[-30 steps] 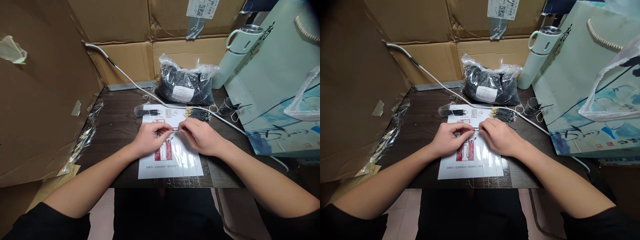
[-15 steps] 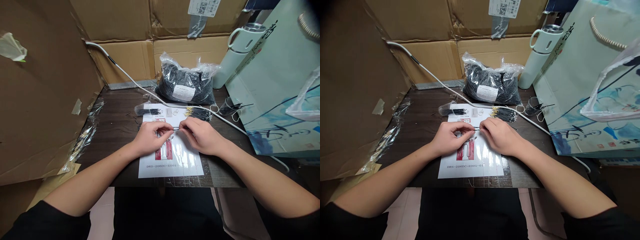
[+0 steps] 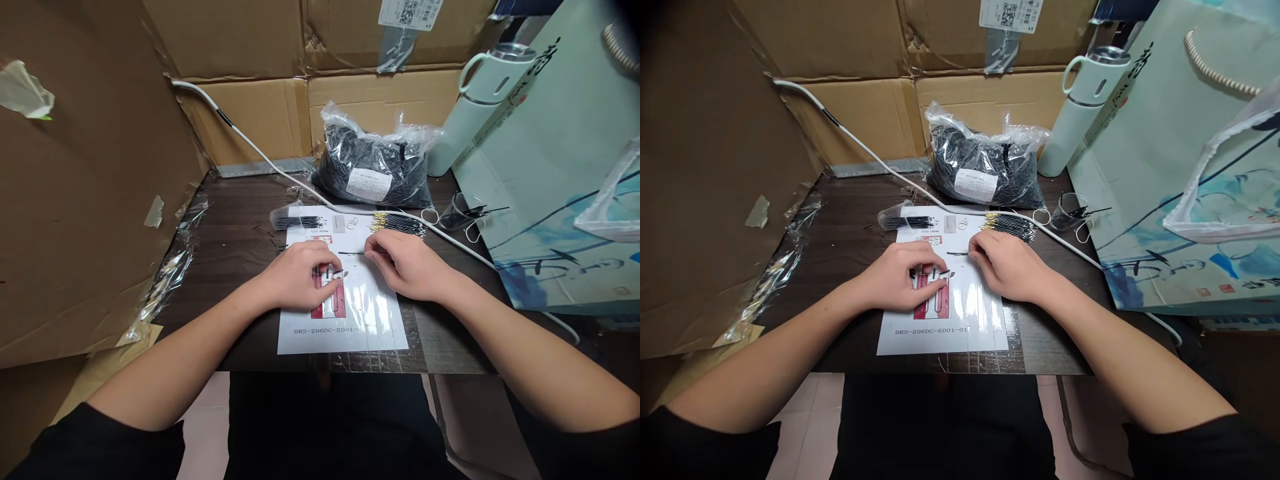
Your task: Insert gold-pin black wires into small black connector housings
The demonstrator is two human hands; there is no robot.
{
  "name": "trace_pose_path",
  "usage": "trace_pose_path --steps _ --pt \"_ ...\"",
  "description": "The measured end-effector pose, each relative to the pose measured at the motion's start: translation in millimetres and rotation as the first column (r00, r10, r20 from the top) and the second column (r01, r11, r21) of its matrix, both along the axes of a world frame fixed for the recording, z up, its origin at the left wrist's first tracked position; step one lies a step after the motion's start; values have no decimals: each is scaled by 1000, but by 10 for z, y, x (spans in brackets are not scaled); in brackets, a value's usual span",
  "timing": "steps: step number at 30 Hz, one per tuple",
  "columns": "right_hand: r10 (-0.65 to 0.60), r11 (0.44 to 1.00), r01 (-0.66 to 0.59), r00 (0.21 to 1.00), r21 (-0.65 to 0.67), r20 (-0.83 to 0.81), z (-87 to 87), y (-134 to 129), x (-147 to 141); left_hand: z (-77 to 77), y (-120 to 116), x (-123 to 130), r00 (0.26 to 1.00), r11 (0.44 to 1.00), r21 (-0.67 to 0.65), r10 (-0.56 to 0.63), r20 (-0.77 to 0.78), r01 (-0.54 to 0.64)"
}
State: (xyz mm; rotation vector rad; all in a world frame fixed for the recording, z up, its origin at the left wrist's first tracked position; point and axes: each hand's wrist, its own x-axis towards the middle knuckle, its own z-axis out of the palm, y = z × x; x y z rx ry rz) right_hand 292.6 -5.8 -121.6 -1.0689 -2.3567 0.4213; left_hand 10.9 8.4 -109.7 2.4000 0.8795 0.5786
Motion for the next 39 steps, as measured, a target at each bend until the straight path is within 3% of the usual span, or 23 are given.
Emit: trace_pose_path --steps 10,19,28,39 --pt "10 996 -7 1000 -87 27 -35 -34 -53 100 64 -55 976 990 12 138 -169 -138" --pt "9 996 -7 1000 -93 20 -49 -31 -55 54 33 -40 980 997 -28 64 -191 -70" --pt "26 999 -21 990 41 -142 14 -72 -76 31 41 7 991 986 -119 124 39 -119" --pt "39 999 -34 989 36 -140 1 -82 -92 21 37 33 989 976 -176 138 58 -126"
